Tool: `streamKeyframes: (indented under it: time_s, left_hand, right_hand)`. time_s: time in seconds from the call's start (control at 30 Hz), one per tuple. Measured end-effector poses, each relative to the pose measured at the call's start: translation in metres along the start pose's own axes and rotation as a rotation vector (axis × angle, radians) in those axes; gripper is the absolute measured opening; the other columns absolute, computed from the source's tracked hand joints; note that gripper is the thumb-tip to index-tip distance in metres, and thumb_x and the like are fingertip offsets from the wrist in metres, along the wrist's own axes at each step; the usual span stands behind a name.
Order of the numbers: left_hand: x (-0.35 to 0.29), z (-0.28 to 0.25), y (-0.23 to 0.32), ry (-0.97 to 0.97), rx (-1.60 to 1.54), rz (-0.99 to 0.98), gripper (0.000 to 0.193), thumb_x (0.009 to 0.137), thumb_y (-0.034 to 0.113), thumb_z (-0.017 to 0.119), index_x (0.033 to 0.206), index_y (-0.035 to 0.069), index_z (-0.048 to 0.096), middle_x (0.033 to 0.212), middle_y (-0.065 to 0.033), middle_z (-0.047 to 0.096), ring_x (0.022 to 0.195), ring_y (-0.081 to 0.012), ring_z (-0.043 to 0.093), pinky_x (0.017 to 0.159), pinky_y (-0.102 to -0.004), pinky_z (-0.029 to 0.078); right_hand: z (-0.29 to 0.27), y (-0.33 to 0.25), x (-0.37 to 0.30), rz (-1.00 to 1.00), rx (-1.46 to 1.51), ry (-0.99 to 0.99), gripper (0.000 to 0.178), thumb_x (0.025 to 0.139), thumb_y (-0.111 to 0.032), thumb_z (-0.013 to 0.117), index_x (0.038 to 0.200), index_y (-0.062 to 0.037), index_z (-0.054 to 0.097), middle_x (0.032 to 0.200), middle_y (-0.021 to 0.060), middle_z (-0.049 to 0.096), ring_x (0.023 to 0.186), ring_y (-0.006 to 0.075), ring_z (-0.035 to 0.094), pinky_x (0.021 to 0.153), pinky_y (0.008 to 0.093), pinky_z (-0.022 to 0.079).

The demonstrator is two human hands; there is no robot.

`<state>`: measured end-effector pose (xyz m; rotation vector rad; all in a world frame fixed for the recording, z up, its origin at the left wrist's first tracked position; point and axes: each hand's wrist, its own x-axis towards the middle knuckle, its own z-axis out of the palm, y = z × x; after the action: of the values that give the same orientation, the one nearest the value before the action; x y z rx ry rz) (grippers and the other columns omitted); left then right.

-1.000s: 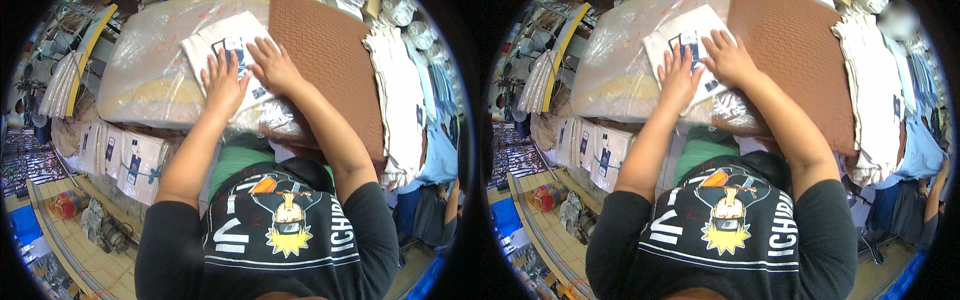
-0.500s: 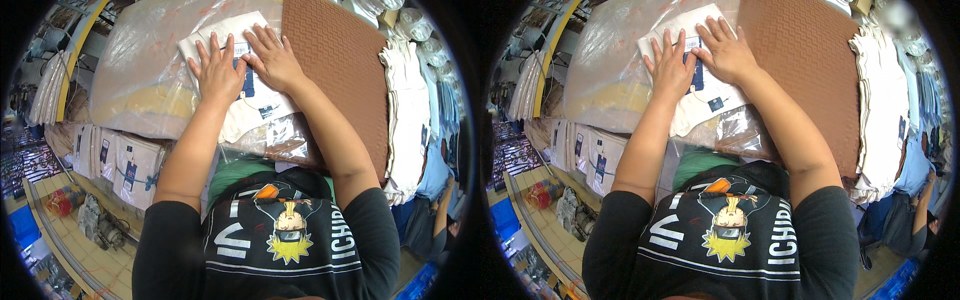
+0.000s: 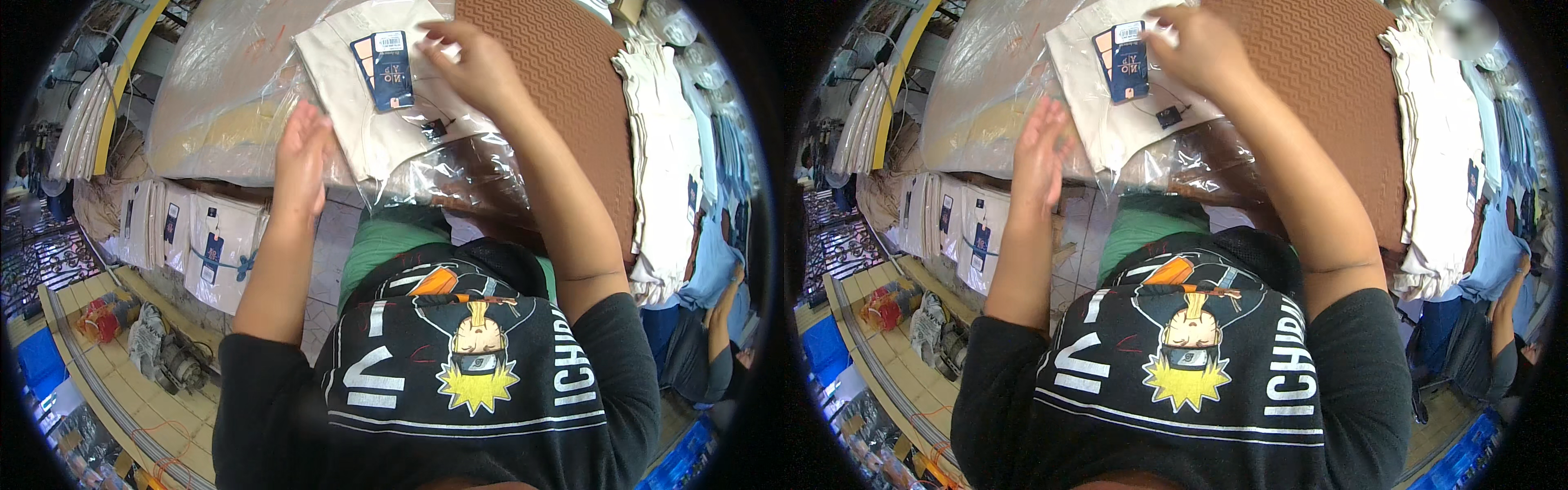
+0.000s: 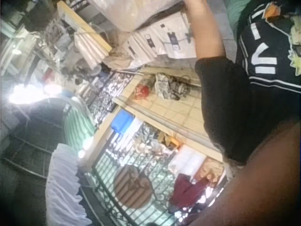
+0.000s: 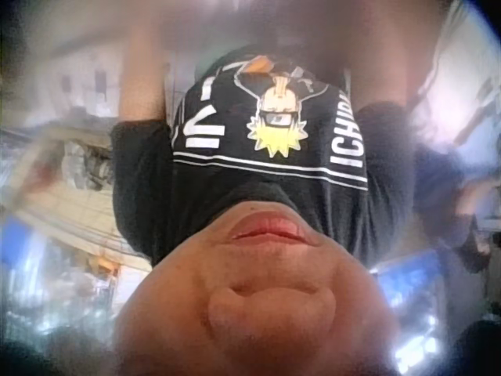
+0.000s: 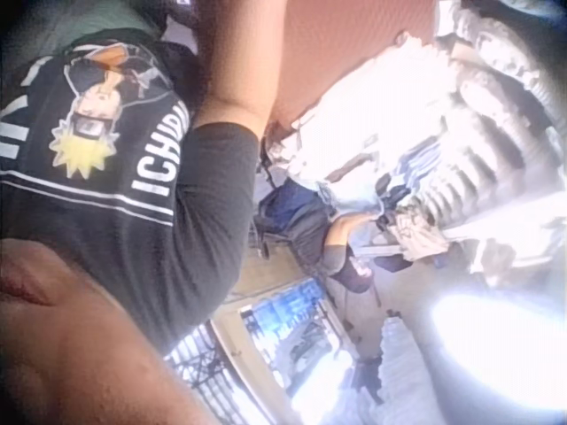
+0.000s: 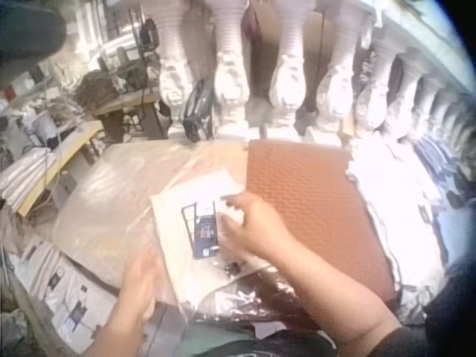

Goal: The person packages a folded t-shirt into a plastic bag, seals it, and then places a fresh t-shirt onto a workspace, inserts a cardboard support, and folds the shirt around it.

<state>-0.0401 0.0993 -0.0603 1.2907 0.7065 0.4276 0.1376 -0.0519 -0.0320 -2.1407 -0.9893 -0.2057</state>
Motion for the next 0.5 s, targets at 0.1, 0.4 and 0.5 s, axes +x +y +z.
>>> streamKeyframes:
  time_s: [0.1, 0.4, 0.5]
  left_hand:
    - [-0.039, -0.006, 0.0, -0.149, -0.24, -0.24, 0.044, 0.087, 0.014, 0.056, 0.129, 0.004, 0.045, 0.124, -0.0084, 0.051, 0.105, -0.015, 0.052, 0.083, -0.0302, 0.039]
    - [-0.076, 0.002, -0.032, -0.32, -0.324, -0.298, 0.021, 0.087, 0.013, 0.051, 0.108, 0.015, 0.055, 0.097, 0.0049, 0.059, 0.09, -0.0095, 0.052, 0.082, -0.0312, 0.036]
    - [-0.085, 0.003, -0.033, -0.312, -0.342, -0.335, 0.025, 0.086, 0.009, 0.049, 0.11, 0.013, 0.054, 0.1, 0.0029, 0.059, 0.09, -0.0101, 0.052, 0.081, -0.0299, 0.035]
  right_hand:
    - [0.022, -0.049, -0.029, 0.02, -0.103, -0.309, 0.041, 0.08, -0.039, 0.062, 0.104, -0.006, 0.063, 0.095, 0.0139, 0.065, 0.086, 0.0291, 0.064, 0.073, 0.0392, 0.051]
    - [0.051, -0.122, -0.029, -0.025, -0.683, -0.83, 0.027, 0.065, -0.019, 0.074, 0.089, -0.0069, 0.071, 0.09, 0.0071, 0.069, 0.078, 0.0231, 0.068, 0.058, 0.0367, 0.055]
    - [0.057, -0.129, -0.03, -0.021, -0.716, -0.935, 0.017, 0.066, -0.014, 0.071, 0.082, -0.008, 0.072, 0.089, 0.0083, 0.069, 0.078, 0.0238, 0.068, 0.064, 0.034, 0.054]
